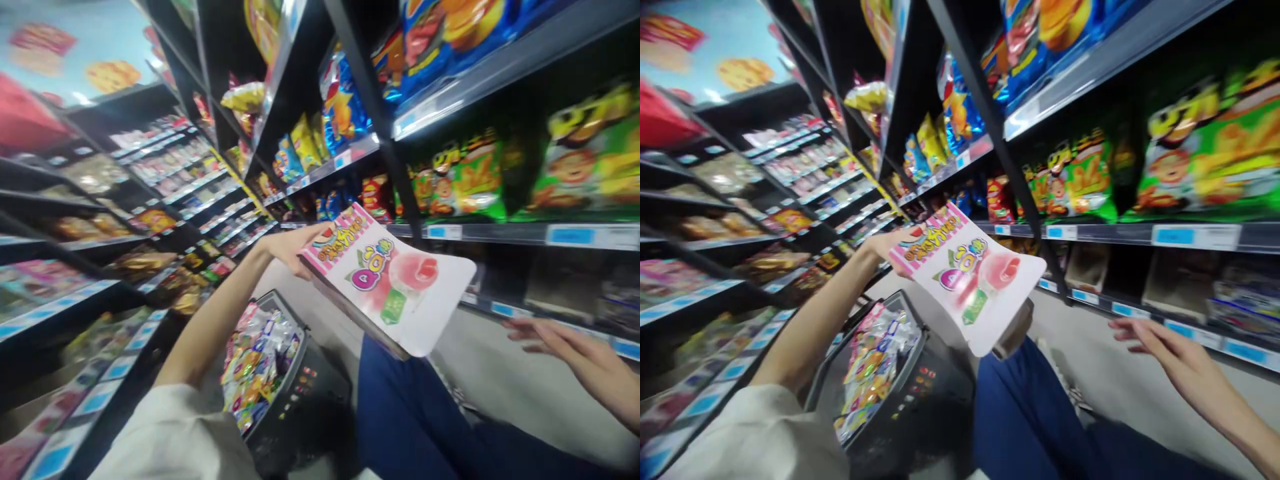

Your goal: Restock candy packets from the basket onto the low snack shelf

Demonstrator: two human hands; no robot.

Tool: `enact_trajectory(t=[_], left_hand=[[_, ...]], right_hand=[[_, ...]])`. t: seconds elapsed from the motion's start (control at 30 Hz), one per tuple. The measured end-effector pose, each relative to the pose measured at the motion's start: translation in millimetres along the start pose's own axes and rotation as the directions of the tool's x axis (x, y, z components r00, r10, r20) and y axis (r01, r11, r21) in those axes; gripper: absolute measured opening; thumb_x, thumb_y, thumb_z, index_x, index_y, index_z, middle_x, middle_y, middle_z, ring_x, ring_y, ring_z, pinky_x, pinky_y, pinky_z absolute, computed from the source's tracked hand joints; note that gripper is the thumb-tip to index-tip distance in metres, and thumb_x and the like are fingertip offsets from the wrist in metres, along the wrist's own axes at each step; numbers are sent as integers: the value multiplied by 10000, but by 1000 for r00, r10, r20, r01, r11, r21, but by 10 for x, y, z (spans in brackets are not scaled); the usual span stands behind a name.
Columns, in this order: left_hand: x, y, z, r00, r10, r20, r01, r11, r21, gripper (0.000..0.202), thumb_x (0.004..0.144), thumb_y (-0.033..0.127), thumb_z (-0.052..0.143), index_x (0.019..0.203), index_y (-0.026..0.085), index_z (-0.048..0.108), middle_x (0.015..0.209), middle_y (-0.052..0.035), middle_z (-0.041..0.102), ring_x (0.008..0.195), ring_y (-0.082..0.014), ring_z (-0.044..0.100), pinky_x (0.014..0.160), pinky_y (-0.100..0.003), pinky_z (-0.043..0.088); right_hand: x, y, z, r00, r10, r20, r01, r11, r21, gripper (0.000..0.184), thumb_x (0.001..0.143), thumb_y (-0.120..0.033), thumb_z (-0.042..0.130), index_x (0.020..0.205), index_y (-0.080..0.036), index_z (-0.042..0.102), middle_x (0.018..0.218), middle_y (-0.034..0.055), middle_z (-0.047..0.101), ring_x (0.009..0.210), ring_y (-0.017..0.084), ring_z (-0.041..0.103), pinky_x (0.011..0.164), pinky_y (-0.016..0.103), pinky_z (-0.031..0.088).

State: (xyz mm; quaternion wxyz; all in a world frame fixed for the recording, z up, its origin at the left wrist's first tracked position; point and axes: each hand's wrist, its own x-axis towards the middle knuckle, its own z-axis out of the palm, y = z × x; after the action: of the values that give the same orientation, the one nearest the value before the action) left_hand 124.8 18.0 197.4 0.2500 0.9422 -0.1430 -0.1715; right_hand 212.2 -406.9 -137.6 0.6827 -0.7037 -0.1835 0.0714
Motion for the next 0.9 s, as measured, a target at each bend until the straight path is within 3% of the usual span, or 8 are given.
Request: enact_trajectory(t=[0.07, 0.17, 0.27, 0.4, 0.5, 0.57, 0.73, 0.9], left_hand=[[544, -122, 374, 985, 148, 91, -139, 985, -99, 1163, 481, 349, 920, 1482, 96, 386, 1474, -189, 492, 1331, -404, 495, 1071, -474, 484], [1354, -260, 1086, 938, 288, 194, -232, 935, -267, 1180, 493, 311, 919, 1519, 159, 358, 1542, -189, 423, 1399, -391, 436, 1121, -470, 446], [1999, -333, 1852, 896, 337, 288, -182, 873, -453, 1239, 506, 285, 923, 1566, 224, 282, 1581, -192, 364, 1415, -385, 422, 1133, -498, 426], [2496, -378, 2615, 898, 344, 274, -117, 788, -605, 1282, 570, 290, 910, 1604, 327, 152, 1658, -152, 200, 1476, -376, 329, 1152, -532, 396], [2664, -425, 2895, 900, 385, 206, -166, 739, -653, 1257, 624, 290, 899, 1606, 361, 117, 1652, -138, 222, 1462, -357, 358, 1158, -527, 391], [2705, -471, 2986, 909, 381, 170, -183, 730, -659, 1216, 651, 308, 894, 1603, 368, 139, 1619, -139, 298, 1433, -346, 398, 1151, -527, 394], [2616, -548, 3108, 948, 294, 122, -154, 758, -634, 1044, 735, 405, 841, 1585, 363, 237, 1508, -136, 442, 1334, -322, 486, 1091, -534, 435], [2423, -561, 3233, 961, 277, -11, -254, 865, -433, 868, 779, 473, 793, 1535, 372, 377, 1490, -102, 441, 1331, -317, 454, 1145, -550, 361]], right_hand=[[-7, -154, -225, 995, 51, -85, -39, 991, 128, 365, 815, -711, 649, 936, -398, 795, 1154, 142, 716, 1029, 293, 692, 893, 453, 558], [-61, -378, -494, 974, 19, -228, 49, 956, 288, 297, 840, -594, 711, 939, -323, 783, 1159, 129, 707, 1053, 260, 678, 908, 397, 541], [-90, -467, -638, 995, -1, -96, 21, 977, 212, 374, 887, -601, 642, 998, -264, 758, 1165, 117, 702, 1079, 260, 668, 911, 388, 544], [-66, -344, -670, 983, 69, 169, -41, 985, -167, 510, 845, -603, 667, 1217, -255, 675, 1317, 94, 636, 1155, 290, 634, 978, 450, 543], [-50, -165, -631, 975, 100, 200, -14, 919, -394, 643, 823, -581, 693, 1349, -228, 584, 1406, 120, 569, 1223, 324, 595, 1047, 503, 508], [-46, -59, -595, 976, 83, 202, 9, 910, -415, 729, 827, -575, 699, 1436, -230, 495, 1482, 126, 501, 1301, 340, 538, 1102, 523, 467], [-9, 71, -480, 980, 91, 177, -53, 977, -206, 777, 788, -555, 769, 1430, -285, 425, 1501, 117, 472, 1273, 317, 561, 1088, 531, 484], [79, 135, -377, 999, 29, 13, -29, 999, 18, 506, 828, -540, 735, 1204, -267, 533, 1263, 90, 625, 1199, 263, 598, 1087, 510, 474]])
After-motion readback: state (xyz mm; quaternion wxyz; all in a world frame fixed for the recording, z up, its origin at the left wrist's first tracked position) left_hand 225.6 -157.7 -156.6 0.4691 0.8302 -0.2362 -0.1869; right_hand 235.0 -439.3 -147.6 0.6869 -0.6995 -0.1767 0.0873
